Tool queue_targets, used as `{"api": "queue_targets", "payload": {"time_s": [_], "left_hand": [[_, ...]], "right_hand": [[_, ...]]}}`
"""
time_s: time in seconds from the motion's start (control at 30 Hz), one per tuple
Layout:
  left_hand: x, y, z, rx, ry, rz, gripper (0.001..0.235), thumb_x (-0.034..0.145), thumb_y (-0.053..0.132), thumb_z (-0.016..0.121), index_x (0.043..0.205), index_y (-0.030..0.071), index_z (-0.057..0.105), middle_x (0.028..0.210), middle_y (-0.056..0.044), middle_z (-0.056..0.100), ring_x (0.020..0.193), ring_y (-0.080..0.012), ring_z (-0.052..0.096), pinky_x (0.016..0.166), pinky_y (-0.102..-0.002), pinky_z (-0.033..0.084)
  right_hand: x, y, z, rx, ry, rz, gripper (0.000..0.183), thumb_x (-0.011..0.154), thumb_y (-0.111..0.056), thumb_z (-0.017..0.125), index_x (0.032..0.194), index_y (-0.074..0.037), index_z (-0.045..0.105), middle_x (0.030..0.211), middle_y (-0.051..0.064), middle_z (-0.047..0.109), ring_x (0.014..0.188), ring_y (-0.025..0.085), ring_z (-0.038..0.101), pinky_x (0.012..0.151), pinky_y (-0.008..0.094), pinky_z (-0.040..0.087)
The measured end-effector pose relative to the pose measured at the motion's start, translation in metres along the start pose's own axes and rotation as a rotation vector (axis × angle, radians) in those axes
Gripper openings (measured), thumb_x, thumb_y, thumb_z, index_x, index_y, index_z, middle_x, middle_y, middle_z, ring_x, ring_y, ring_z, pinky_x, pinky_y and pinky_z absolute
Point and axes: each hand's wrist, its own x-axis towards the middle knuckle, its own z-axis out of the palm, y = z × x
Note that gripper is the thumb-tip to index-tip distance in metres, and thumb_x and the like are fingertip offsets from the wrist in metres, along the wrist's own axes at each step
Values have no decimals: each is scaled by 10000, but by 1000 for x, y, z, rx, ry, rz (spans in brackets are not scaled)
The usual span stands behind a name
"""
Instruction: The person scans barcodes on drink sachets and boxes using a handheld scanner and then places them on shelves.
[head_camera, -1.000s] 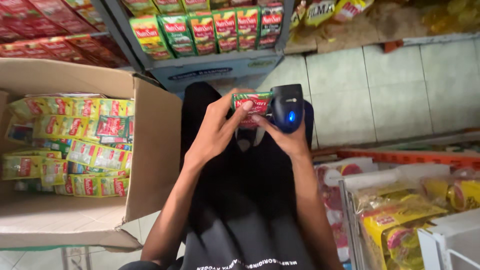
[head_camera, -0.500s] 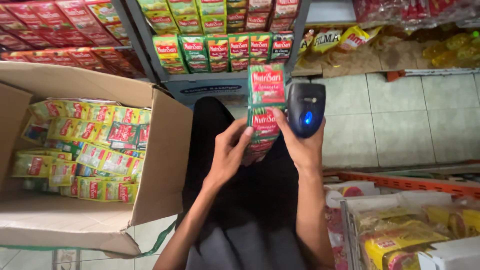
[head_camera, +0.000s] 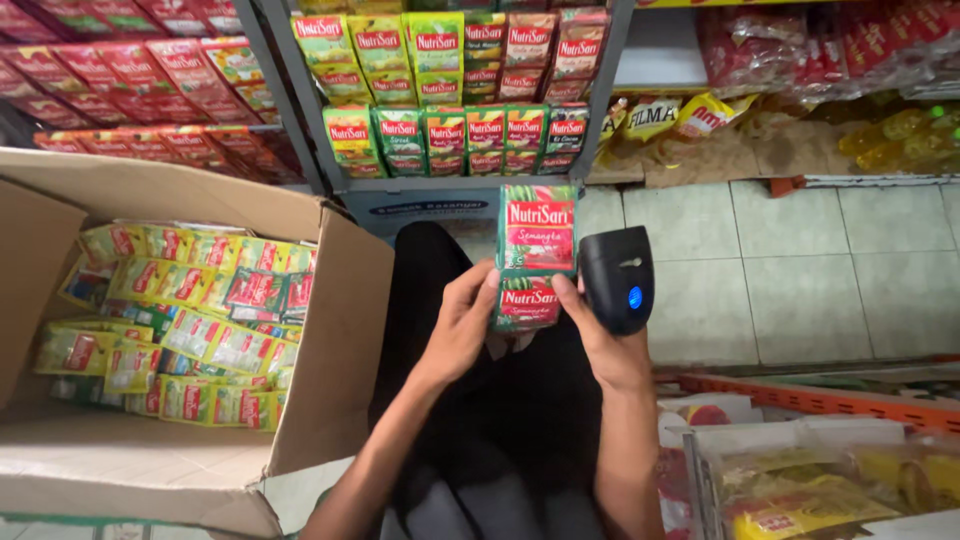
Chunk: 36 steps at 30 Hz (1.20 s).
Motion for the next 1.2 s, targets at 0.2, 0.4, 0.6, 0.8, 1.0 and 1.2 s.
{"api": "queue_targets", "payload": {"time_s": [0.2, 0.4, 0.6, 0.8, 1.0, 1.2], "left_hand": [[10, 31, -4, 469, -131, 134, 368, 960, 15, 636, 1315, 20, 536, 975, -164, 715, 873, -281, 740, 727, -351, 581], [22, 44, 17, 632, 2, 228, 401, 987, -22, 603, 1377, 26, 521, 1148, -227, 696, 1079, -417, 684, 850, -402, 575], [44, 65, 15, 655, -10, 383, 382, 1014, 40, 627, 1387, 96, 568, 1255, -171, 728, 1135, -339, 732, 889, -377, 606], [67, 66, 3, 591, -45, 245, 551, 901, 46, 765, 1406, 111, 554, 970, -119, 738, 806, -235, 706, 747, -349, 580], [57, -1, 29, 239, 101, 288, 586, 875, -28, 693, 1356, 69, 373, 1262, -105, 671, 1025, -198, 692, 876, -344, 565], [53, -8, 35, 281, -225, 483, 509, 858, -76, 720, 1353, -44, 605, 1417, -228, 571, 1315, -347, 533, 1094, -441, 423]], "right_hand": [[4, -34, 8, -370, 1, 37, 237, 900, -186, 812, 1037, -26, 702, 913, 10, 721, 815, 76, 634, 746, 264, 541], [-4, -44, 36, -492, 214, -214, 371, 869, -188, 840, 1111, 0, 631, 959, 52, 710, 853, 115, 650, 783, 292, 551], [-13, -46, 28, -264, 170, -76, 301, 850, -85, 839, 1108, -19, 697, 993, 31, 740, 876, 124, 683, 804, 301, 567], [13, -49, -23, -32, 32, -299, 280, 913, -7, 856, 1054, -59, 620, 982, -20, 603, 927, 100, 598, 848, 282, 536], [42, -91, -9, -18, -3, -284, 283, 823, 33, 794, 1085, -21, 701, 989, 38, 735, 895, 136, 704, 784, 319, 598], [69, -103, -4, 67, -57, -265, 387, 796, 35, 773, 1130, -62, 603, 973, 16, 670, 885, 153, 728, 752, 354, 658]]}}
